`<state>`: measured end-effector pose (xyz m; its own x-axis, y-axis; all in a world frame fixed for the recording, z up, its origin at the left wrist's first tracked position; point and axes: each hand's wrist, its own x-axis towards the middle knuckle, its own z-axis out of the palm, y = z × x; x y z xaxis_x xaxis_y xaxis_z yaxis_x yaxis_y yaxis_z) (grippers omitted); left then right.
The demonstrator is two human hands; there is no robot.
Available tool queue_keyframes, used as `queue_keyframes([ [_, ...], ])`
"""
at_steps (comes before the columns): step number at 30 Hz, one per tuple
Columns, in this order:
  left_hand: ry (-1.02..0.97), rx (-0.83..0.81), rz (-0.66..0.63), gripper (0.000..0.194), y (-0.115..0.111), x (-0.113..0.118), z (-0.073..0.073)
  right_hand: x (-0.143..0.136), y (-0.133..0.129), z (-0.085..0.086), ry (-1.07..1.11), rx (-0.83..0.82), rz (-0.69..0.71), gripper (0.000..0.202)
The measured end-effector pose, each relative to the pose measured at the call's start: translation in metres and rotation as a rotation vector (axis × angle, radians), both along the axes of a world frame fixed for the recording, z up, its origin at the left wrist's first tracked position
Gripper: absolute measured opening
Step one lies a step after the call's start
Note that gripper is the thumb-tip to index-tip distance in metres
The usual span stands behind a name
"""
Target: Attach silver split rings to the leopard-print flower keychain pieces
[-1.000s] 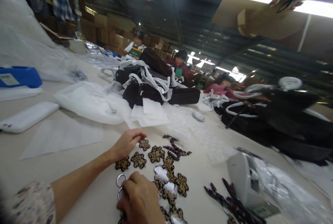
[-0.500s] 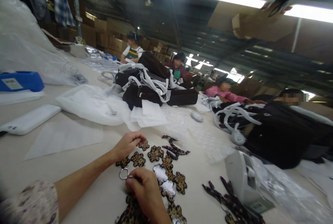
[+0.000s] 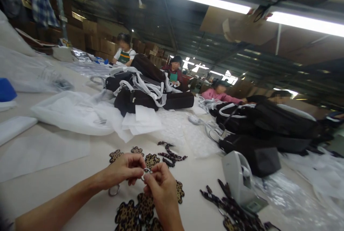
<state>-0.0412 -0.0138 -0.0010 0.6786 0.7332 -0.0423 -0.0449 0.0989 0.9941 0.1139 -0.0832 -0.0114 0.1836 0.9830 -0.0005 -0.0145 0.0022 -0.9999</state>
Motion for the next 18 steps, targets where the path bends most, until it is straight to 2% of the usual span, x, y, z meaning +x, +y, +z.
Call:
queue_keyframes([
  [6, -0.095, -0.208, 0.031, 0.025, -0.007, 0.004, 0.002, 0.007, -0.001, 0.001, 0.069, 0.078, 0.068, 0.032],
  [11, -0.129, -0.263, 0.049, 0.026, -0.009, 0.005, 0.004, -0.001, -0.004, 0.001, 0.045, 0.153, -0.068, 0.023],
  [13, -0.136, -0.266, 0.041, 0.027, -0.009, 0.005, 0.003, 0.000, -0.004, -0.002, 0.034, 0.153, -0.079, 0.022],
  [18, -0.151, -0.241, 0.008, 0.031, -0.008, 0.004, 0.000, 0.010, 0.000, -0.009, -0.028, 0.166, 0.069, 0.034],
])
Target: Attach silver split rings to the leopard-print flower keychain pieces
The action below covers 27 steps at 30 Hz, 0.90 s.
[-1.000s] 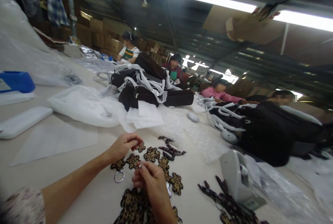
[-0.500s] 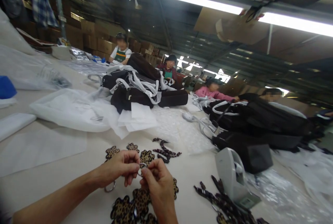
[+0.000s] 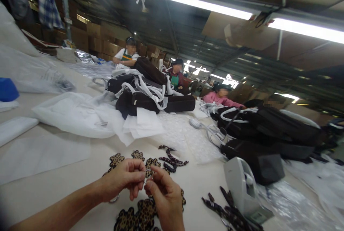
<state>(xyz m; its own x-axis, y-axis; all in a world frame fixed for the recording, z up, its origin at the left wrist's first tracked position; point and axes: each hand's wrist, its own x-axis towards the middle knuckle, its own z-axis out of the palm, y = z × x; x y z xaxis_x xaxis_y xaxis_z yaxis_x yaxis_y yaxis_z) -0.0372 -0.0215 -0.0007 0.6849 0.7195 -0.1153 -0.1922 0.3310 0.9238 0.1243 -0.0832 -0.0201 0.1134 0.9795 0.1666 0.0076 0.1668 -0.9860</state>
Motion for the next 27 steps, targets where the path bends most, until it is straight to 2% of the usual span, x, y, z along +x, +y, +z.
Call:
queue_keyframes([
  [6, 0.002, 0.002, -0.040, 0.030, -0.002, -0.001, -0.002, 0.007, -0.002, 0.005, -0.094, 0.042, 0.085, 0.019],
  [12, -0.003, -0.023, -0.074, 0.033, -0.001, 0.000, -0.001, 0.003, -0.006, 0.013, -0.298, 0.103, 0.048, 0.011],
  [16, 0.060, 0.061, -0.112, 0.035, 0.003, -0.005, 0.002, 0.014, -0.009, 0.023, -0.153, 0.061, 0.036, 0.008],
  [20, 0.338, 0.245, -0.056, 0.026, 0.017, -0.014, 0.009, 0.054, -0.013, 0.031, 0.024, 0.065, -0.156, 0.022],
  [22, 0.544, 0.435, -0.088, 0.019, 0.028, -0.013, 0.016, 0.075, -0.014, 0.032, 0.064, 0.106, -0.277, 0.026],
  [25, 0.804, 0.894, -0.156, 0.021, 0.045, 0.007, 0.026, 0.093, -0.015, 0.034, 0.129, 0.157, -0.373, 0.028],
  [27, 0.856, 1.044, -0.125, 0.020, 0.054, 0.031, 0.030, 0.095, -0.015, 0.034, 0.155, 0.160, -0.370, 0.030],
])
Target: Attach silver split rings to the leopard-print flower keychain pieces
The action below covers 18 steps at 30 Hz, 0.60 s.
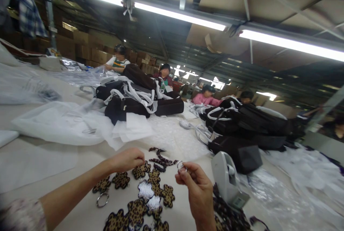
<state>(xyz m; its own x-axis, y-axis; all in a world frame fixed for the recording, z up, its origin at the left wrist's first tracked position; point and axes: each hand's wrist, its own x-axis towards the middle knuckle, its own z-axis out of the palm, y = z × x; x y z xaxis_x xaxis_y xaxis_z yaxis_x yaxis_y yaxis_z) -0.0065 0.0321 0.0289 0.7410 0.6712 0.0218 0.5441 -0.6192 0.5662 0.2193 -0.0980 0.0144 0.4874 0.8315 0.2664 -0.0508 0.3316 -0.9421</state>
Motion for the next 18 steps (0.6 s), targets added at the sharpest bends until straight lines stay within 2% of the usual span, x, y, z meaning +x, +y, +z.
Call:
queue_keyframes([
  [4, 0.061, 0.102, -0.007, 0.026, 0.003, 0.046, -0.009, 0.000, 0.000, 0.000, 0.001, -0.009, 0.018, 0.030],
  [7, 0.124, 0.143, 0.054, 0.028, -0.004, 0.059, -0.023, 0.004, -0.001, -0.001, -0.003, 0.007, 0.011, 0.028],
  [13, 0.166, 0.129, 0.238, 0.027, -0.012, 0.041, -0.041, 0.002, -0.002, 0.000, -0.019, 0.002, 0.074, 0.028],
  [18, -0.028, 0.050, 0.285, 0.048, -0.011, 0.022, -0.047, -0.009, 0.000, 0.000, -0.012, -0.020, 0.146, 0.028],
])
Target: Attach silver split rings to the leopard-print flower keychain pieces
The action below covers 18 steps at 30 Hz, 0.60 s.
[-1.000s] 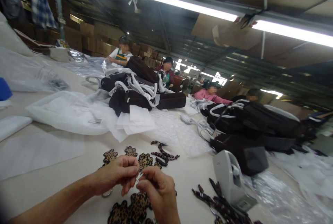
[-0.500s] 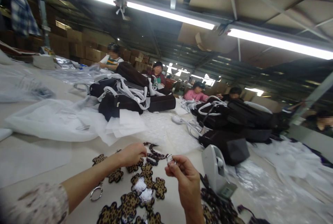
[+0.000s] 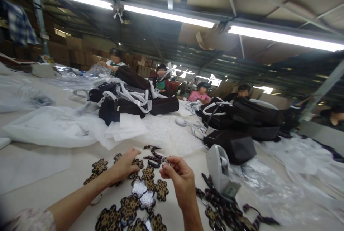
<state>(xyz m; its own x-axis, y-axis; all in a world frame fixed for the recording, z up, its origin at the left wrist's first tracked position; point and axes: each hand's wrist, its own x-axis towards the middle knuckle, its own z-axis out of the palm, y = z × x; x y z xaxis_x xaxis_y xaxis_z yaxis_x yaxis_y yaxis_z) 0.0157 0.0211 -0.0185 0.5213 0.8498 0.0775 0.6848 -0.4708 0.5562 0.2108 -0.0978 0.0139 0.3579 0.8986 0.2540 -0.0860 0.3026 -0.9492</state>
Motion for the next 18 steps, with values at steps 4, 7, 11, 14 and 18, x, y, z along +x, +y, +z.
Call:
queue_keyframes([
  [4, -0.149, -0.077, -0.032, 0.049, 0.000, -0.018, -0.010, -0.008, 0.001, -0.002, 0.014, -0.032, 0.062, 0.029],
  [7, -0.232, -0.110, -0.040, 0.047, -0.002, -0.031, -0.015, -0.013, 0.003, -0.006, 0.012, -0.051, 0.105, 0.029],
  [11, -0.260, -0.177, -0.052, 0.032, -0.006, -0.037, -0.010, -0.015, 0.005, -0.010, 0.014, -0.079, 0.117, 0.029],
  [14, -0.290, -0.254, -0.082, 0.014, -0.009, -0.036, 0.000, -0.017, 0.006, -0.012, -0.004, -0.113, 0.142, 0.029],
  [18, -0.482, -0.509, -0.129, 0.014, -0.016, -0.037, 0.011, -0.023, 0.006, -0.013, -0.019, -0.132, 0.152, 0.030],
])
